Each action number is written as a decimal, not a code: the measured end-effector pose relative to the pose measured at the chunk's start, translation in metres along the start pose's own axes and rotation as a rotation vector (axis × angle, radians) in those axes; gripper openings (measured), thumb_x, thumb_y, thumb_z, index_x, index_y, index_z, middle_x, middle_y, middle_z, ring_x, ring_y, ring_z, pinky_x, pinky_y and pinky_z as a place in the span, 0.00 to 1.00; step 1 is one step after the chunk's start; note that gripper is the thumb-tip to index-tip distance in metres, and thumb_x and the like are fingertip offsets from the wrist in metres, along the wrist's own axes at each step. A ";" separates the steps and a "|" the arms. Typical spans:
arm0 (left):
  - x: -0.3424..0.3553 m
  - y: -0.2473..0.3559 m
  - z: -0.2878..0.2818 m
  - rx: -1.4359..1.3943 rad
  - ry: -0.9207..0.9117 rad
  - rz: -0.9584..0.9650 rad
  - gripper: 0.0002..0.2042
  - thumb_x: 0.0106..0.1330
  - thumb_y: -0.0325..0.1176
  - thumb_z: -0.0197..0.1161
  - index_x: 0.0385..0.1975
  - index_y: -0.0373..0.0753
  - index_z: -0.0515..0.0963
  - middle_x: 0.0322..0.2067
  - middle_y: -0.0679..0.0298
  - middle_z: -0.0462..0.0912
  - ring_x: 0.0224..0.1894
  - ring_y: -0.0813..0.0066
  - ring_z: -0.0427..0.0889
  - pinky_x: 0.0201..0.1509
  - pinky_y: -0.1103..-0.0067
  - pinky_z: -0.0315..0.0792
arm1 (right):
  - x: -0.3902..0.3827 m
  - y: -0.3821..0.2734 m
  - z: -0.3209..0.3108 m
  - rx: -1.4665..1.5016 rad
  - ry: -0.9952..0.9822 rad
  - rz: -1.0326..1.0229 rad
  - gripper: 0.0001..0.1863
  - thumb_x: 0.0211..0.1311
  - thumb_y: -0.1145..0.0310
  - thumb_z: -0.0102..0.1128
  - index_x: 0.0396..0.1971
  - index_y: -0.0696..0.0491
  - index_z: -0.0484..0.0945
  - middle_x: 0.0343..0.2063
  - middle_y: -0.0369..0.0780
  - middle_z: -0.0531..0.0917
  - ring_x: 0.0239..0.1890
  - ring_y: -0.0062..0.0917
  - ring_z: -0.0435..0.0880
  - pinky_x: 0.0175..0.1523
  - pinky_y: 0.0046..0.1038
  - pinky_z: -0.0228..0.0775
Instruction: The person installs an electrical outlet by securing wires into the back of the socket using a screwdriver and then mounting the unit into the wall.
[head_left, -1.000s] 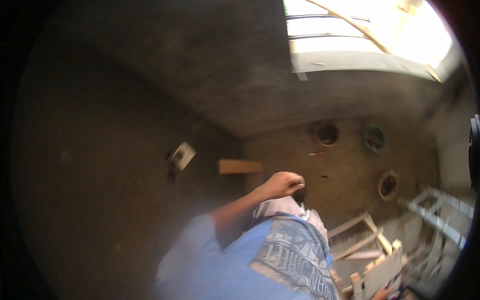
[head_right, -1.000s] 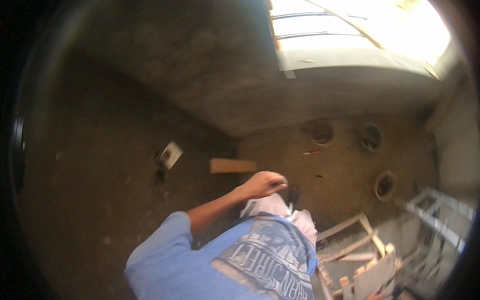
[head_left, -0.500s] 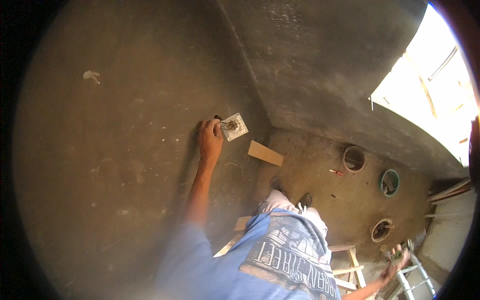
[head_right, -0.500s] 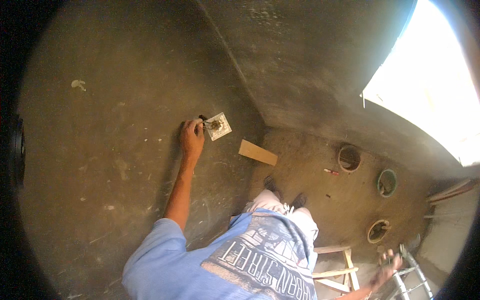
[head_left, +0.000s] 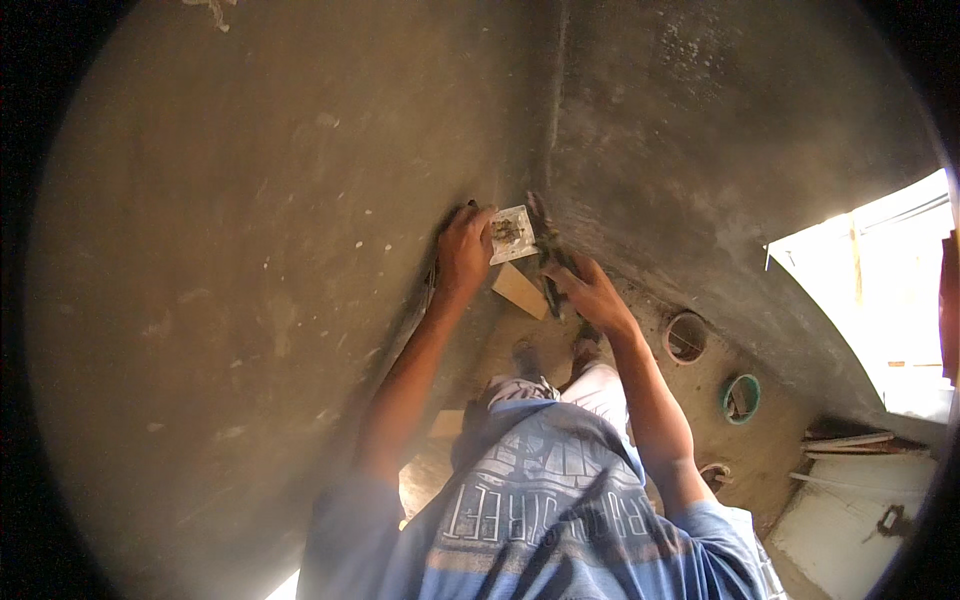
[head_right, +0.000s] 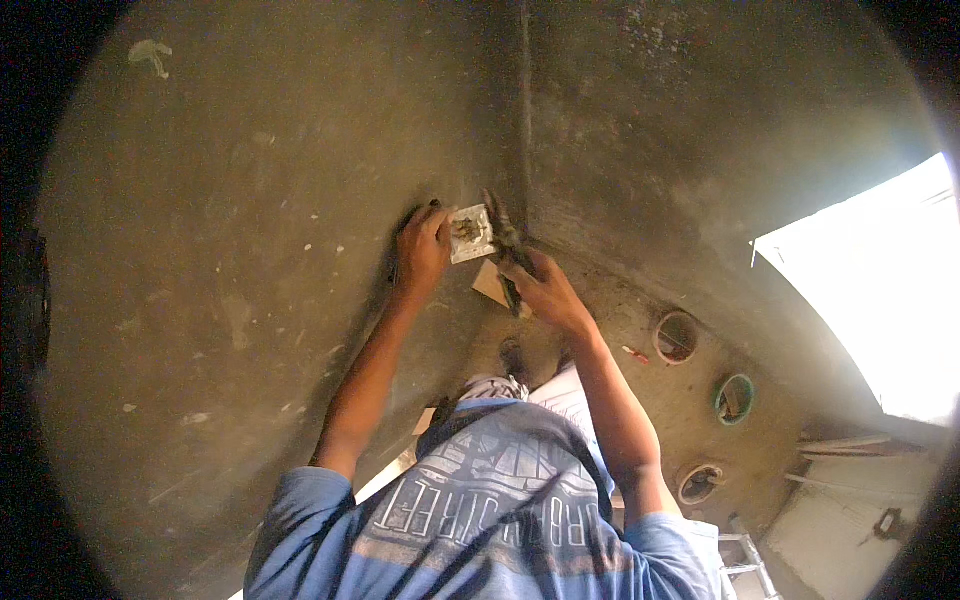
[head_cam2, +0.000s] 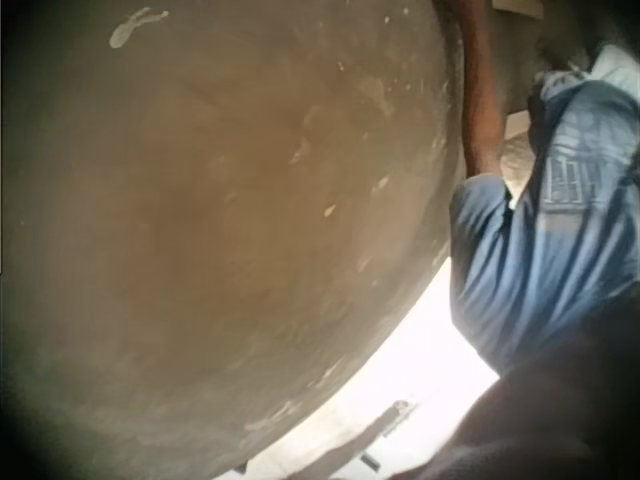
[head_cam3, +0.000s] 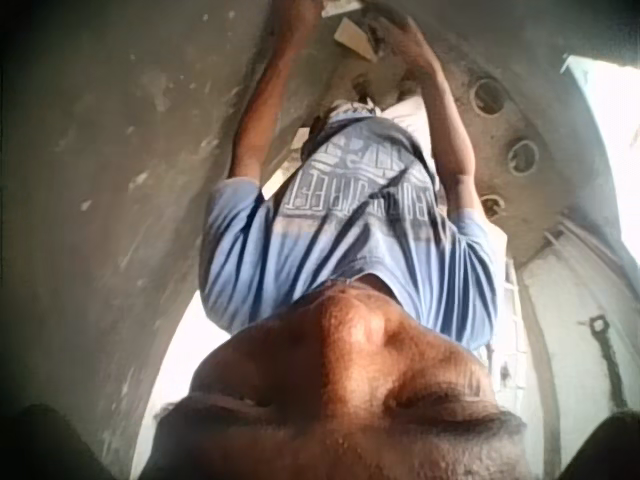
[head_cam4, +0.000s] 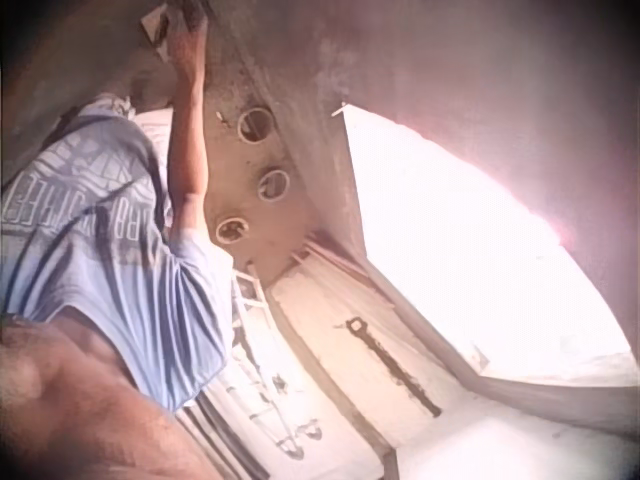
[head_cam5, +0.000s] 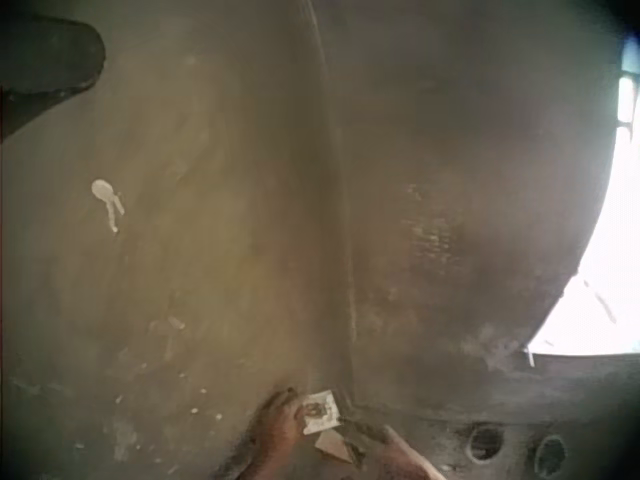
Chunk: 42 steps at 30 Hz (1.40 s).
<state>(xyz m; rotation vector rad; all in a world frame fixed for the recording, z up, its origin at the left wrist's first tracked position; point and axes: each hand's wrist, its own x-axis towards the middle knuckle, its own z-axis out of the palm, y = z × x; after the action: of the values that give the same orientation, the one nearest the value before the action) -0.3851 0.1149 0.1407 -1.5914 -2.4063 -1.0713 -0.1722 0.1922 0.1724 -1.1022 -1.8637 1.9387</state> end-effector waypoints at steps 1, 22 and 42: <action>-0.001 0.001 0.001 0.005 0.029 -0.029 0.08 0.65 0.27 0.60 0.42 0.35 0.80 0.37 0.50 0.82 0.38 0.51 0.82 0.42 0.64 0.75 | 0.018 0.004 0.008 -0.085 -0.023 -0.073 0.23 0.68 0.59 0.56 0.55 0.60 0.74 0.37 0.40 0.82 0.39 0.25 0.77 0.43 0.29 0.72; 0.006 0.007 0.016 0.006 0.222 -0.158 0.10 0.60 0.25 0.61 0.41 0.44 0.82 0.35 0.58 0.82 0.37 0.54 0.83 0.38 0.65 0.76 | 0.057 -0.045 0.029 -0.615 -0.010 -0.285 0.18 0.63 0.62 0.52 0.39 0.65 0.76 0.30 0.57 0.80 0.34 0.47 0.80 0.44 0.42 0.68; 0.004 0.001 0.022 -0.061 0.213 -0.139 0.06 0.64 0.31 0.60 0.37 0.40 0.80 0.33 0.55 0.83 0.36 0.51 0.82 0.38 0.64 0.74 | 0.058 0.005 0.058 -0.430 0.177 -0.436 0.15 0.68 0.62 0.54 0.37 0.61 0.75 0.29 0.58 0.80 0.35 0.54 0.81 0.38 0.43 0.71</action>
<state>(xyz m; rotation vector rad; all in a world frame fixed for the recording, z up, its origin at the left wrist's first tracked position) -0.3793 0.1307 0.1255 -1.2671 -2.3905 -1.2769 -0.2483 0.1847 0.1424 -0.8356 -2.2440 1.2012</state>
